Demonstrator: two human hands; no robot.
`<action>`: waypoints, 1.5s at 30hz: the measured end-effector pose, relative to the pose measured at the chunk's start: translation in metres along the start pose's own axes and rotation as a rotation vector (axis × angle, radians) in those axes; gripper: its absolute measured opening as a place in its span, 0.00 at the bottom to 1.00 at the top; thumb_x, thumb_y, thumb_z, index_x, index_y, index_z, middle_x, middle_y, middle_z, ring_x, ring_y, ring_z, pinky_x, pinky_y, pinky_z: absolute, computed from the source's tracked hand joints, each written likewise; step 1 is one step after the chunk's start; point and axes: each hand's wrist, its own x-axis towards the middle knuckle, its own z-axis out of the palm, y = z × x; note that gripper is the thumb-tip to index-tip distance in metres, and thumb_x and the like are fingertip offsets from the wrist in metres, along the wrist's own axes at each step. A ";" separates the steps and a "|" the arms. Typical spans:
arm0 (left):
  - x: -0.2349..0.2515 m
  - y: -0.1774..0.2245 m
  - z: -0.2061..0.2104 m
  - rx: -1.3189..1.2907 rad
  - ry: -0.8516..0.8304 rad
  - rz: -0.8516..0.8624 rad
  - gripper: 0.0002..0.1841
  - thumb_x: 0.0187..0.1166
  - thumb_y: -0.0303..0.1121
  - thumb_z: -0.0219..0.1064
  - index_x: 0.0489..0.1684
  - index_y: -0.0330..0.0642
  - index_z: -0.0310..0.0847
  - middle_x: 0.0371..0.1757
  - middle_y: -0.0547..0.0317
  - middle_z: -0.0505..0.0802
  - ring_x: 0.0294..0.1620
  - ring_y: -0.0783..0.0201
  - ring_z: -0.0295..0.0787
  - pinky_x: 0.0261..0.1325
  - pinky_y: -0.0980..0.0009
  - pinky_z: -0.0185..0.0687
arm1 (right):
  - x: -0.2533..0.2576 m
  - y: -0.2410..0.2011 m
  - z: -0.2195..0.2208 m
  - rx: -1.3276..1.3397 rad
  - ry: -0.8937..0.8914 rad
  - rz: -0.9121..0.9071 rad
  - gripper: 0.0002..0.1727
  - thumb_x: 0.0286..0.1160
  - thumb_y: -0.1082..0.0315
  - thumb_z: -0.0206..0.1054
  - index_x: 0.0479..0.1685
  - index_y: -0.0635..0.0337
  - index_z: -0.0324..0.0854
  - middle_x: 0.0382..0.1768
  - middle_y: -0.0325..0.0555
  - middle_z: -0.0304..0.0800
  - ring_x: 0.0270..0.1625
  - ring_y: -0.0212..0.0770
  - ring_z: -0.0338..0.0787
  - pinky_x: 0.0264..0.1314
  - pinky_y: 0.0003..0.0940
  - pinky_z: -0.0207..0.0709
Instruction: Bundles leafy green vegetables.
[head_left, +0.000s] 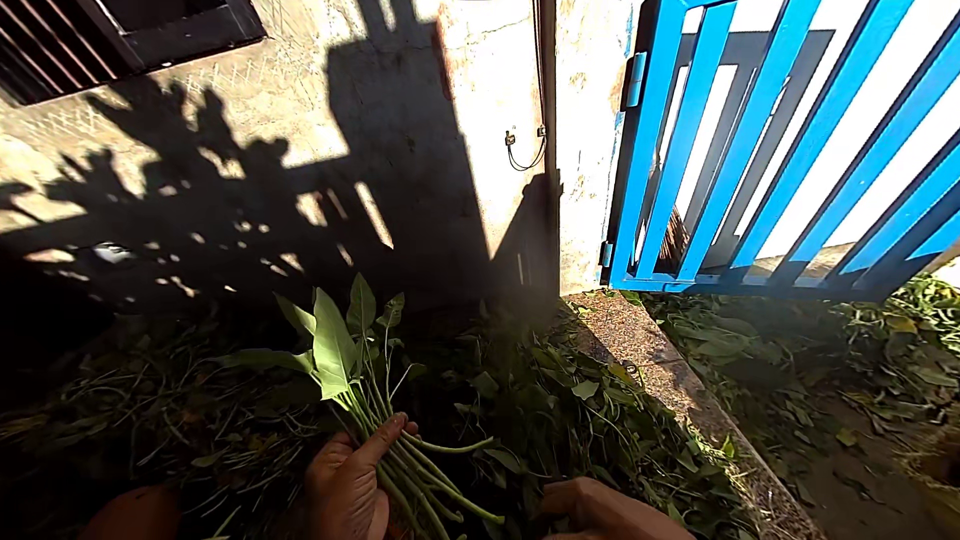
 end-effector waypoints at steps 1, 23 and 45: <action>0.003 0.002 -0.001 -0.044 0.029 -0.011 0.10 0.74 0.14 0.69 0.50 0.22 0.79 0.35 0.39 0.95 0.31 0.50 0.96 0.38 0.58 0.96 | 0.004 0.031 -0.018 0.022 0.099 0.184 0.25 0.82 0.41 0.65 0.50 0.56 0.91 0.40 0.48 0.95 0.36 0.46 0.96 0.43 0.51 0.92; -0.014 -0.011 0.009 -0.080 -0.191 -0.216 0.10 0.77 0.14 0.65 0.53 0.24 0.80 0.36 0.37 0.94 0.34 0.47 0.95 0.42 0.53 0.95 | 0.016 0.044 0.034 0.364 1.382 0.011 0.10 0.79 0.75 0.66 0.54 0.69 0.85 0.41 0.46 0.95 0.45 0.33 0.94 0.53 0.29 0.88; -0.008 -0.034 0.017 -0.082 -0.040 -0.254 0.10 0.76 0.15 0.68 0.51 0.23 0.80 0.35 0.37 0.94 0.31 0.48 0.94 0.37 0.55 0.94 | 0.047 -0.022 0.079 0.242 1.239 -0.239 0.09 0.72 0.75 0.74 0.48 0.66 0.90 0.43 0.46 0.97 0.50 0.38 0.94 0.62 0.38 0.86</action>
